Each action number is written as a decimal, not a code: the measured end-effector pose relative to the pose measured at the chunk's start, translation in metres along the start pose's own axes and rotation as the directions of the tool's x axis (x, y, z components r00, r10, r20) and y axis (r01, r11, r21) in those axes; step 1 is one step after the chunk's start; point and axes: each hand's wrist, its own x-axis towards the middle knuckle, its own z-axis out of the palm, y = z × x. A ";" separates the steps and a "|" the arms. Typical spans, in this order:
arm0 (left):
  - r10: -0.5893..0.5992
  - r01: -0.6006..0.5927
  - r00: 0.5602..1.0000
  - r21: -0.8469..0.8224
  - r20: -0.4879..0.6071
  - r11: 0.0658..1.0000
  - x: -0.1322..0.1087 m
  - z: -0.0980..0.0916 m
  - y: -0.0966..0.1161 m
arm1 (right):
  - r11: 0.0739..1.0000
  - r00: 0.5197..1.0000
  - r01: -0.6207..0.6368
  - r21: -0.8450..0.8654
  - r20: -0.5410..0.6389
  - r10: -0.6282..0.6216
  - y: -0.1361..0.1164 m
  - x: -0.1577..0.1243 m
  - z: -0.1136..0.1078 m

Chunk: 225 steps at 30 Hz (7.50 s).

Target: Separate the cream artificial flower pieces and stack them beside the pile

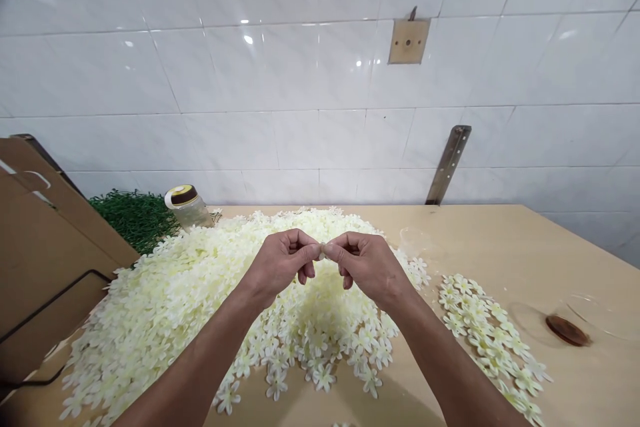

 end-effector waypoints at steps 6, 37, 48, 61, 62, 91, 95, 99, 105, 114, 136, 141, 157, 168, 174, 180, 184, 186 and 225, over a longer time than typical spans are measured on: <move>-0.021 0.022 0.999 -0.033 0.030 0.999 -0.002 0.004 0.003 | 0.996 0.999 0.039 -0.083 0.007 -0.039 0.001 -0.004 0.000; -0.127 0.160 0.985 -0.361 0.113 0.919 -0.004 -0.002 0.007 | 0.993 0.989 0.012 0.119 0.148 -0.030 -0.006 -0.005 0.001; -0.126 0.088 0.991 -0.495 -0.044 0.864 0.006 -0.015 0.002 | 0.999 0.992 -0.014 0.039 0.127 0.009 -0.003 0.000 -0.007; -0.086 0.063 0.995 -0.368 -0.047 0.928 0.005 -0.006 -0.004 | 1.000 0.999 -0.014 -0.001 0.038 0.014 0.001 0.002 -0.012; -0.079 0.057 0.996 -0.354 -0.047 0.934 0.004 -0.005 -0.004 | 1.000 0.999 -0.013 -0.009 0.036 0.013 0.002 0.002 -0.013; -0.082 0.097 0.994 -0.271 0.067 0.958 -0.003 0.012 -0.004 | 0.995 1.000 -0.023 0.099 0.013 0.022 0.007 0.002 0.002; -0.122 0.169 0.981 -0.361 0.151 0.917 -0.002 0.008 -0.004 | 0.993 0.998 -0.065 0.099 0.015 0.064 0.004 0.001 0.004; -0.147 0.196 0.978 -0.409 0.147 0.891 -0.001 0.007 -0.004 | 0.990 0.997 -0.073 0.120 0.024 0.071 0.003 0.000 0.004; -0.155 0.181 0.983 -0.407 0.095 0.896 0.001 0.004 -0.005 | 0.984 0.995 -0.042 0.174 0.099 0.025 0.006 0.001 0.001; -0.141 0.145 0.989 -0.342 0.036 0.928 0.001 0.005 -0.007 | 0.989 0.990 -0.054 0.139 0.138 0.035 0.002 0.000 -0.006; -0.090 0.059 0.992 -0.325 -0.083 0.944 0.002 0.003 -0.006 | 0.999 0.999 -0.036 -0.016 0.034 0.036 0.006 0.004 -0.013; -0.090 0.057 0.992 -0.308 -0.094 0.950 0.002 0.004 -0.004 | 0.998 0.999 -0.033 0.057 0.023 0.032 0.007 0.004 -0.011; -0.014 -0.003 0.995 -0.170 -0.100 0.985 0.000 0.006 -0.004 | 0.999 0.999 -0.041 -0.003 0.036 0.041 0.016 0.007 -0.005; 0.133 -0.118 0.977 0.102 -0.166 0.988 0.000 0.013 -0.015 | 0.985 0.994 -0.073 0.156 0.094 0.059 0.009 0.004 -0.001; 0.163 -0.141 0.974 0.142 -0.160 0.980 -0.003 0.013 -0.012 | 0.983 0.994 -0.072 0.167 0.098 0.056 0.010 0.004 0.002; 0.139 -0.119 0.980 0.141 -0.142 0.983 -0.003 0.013 -0.011 | 0.981 0.996 -0.055 0.185 0.080 0.041 0.011 0.003 0.000; 0.101 -0.088 0.986 0.102 -0.130 0.991 -0.003 0.013 -0.011 | 0.983 0.996 -0.048 0.175 0.085 0.033 0.012 0.004 0.000; 0.081 -0.072 0.989 0.074 -0.127 0.995 -0.002 0.013 -0.011 | 0.984 0.996 -0.037 0.177 0.085 0.022 0.013 0.005 0.001; -0.149 0.096 0.984 -0.423 -0.094 0.901 0.006 -0.002 -0.008 | 0.977 0.993 -0.092 0.193 0.087 0.077 0.014 0.006 -0.006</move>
